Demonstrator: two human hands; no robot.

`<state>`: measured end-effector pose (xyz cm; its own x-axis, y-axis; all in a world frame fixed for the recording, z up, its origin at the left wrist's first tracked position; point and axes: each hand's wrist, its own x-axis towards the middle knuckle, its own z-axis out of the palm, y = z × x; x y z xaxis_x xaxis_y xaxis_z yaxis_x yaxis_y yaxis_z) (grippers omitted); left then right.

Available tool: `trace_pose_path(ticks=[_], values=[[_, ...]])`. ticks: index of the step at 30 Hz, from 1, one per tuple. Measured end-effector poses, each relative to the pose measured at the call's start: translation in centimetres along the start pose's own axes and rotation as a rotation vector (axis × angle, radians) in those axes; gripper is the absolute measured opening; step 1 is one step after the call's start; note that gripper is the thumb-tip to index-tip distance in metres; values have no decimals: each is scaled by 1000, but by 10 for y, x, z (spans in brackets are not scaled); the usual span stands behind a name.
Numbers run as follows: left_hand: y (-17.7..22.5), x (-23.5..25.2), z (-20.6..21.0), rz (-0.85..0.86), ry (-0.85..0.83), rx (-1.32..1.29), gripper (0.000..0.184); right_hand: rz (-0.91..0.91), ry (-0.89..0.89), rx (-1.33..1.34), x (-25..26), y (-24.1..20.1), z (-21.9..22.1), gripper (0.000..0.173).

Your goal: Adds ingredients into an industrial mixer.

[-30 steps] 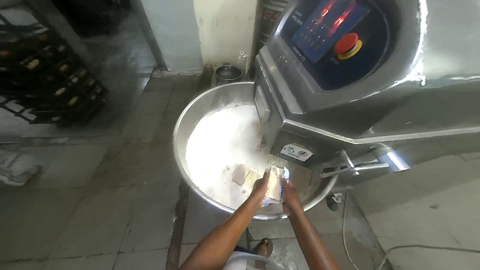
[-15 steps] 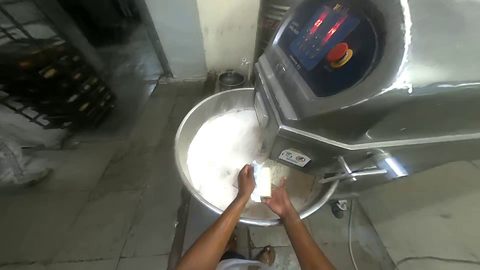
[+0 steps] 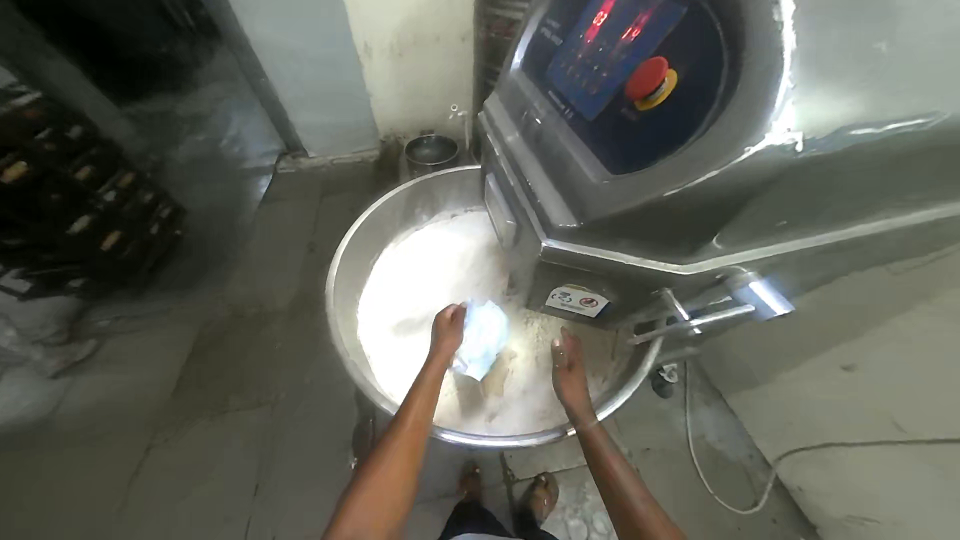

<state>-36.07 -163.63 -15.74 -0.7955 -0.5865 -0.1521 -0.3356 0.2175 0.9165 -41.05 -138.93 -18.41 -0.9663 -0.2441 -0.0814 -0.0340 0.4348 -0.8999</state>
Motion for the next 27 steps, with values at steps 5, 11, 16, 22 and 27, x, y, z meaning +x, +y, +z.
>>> trace_pose_path(ticks=[5, 11, 16, 22, 27], values=[[15, -53, 58, -182, -118, -432, 52, -14, -4, 358, -48, -14, -16, 53], [84, -180, 197, -36, -516, -460, 34, 106, 462, 675, -115, -2, -72, 45], [90, -320, 278, 488, -1188, -144, 49, 262, 1045, 1104, -192, 72, -229, 36], [114, -522, 394, 741, -1409, 65, 89, 208, 1227, 1213, -383, 161, -394, 26], [103, -680, 495, 851, -1692, -24, 28, 165, 1487, 1481, -536, 212, -464, 36]])
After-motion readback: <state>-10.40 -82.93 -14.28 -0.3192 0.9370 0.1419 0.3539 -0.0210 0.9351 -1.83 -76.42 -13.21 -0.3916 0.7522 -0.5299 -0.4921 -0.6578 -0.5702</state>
